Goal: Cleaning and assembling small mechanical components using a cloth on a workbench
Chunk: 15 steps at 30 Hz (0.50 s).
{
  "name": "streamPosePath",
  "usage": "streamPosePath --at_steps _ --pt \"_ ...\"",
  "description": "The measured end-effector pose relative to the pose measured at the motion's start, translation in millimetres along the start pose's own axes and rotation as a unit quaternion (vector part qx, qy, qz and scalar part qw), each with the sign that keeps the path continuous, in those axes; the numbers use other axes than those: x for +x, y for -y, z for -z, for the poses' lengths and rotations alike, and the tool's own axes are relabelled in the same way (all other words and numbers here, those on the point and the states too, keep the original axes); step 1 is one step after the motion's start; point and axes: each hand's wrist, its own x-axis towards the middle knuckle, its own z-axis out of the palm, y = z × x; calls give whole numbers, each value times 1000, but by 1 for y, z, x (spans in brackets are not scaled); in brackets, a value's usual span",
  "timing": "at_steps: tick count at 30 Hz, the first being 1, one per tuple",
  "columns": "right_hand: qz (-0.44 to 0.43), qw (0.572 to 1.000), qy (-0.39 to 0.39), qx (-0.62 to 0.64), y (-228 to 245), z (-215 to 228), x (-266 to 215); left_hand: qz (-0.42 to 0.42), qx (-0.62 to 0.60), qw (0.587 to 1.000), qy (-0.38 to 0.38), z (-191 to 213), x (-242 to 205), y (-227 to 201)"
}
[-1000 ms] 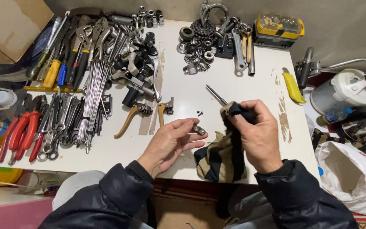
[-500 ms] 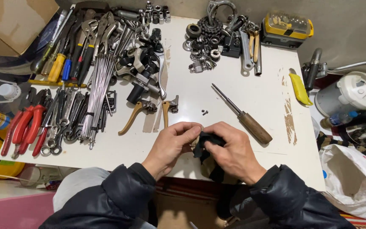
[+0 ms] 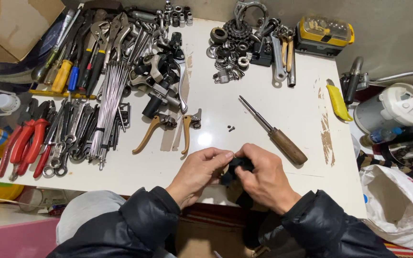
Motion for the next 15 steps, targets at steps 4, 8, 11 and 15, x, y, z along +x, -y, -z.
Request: streamPosePath --at_steps 4,8,11,15 --pt "182 979 -31 -89 -21 -8 -1 24 -58 998 14 -7 -8 -13" --pt "128 988 -22 -77 -16 -4 -3 -65 21 998 10 -1 4 2" --pt "-17 1000 9 16 -14 -4 -1 -144 96 985 -4 2 5 10" --pt "-86 994 38 52 -10 3 2 -176 129 976 -3 2 2 16"
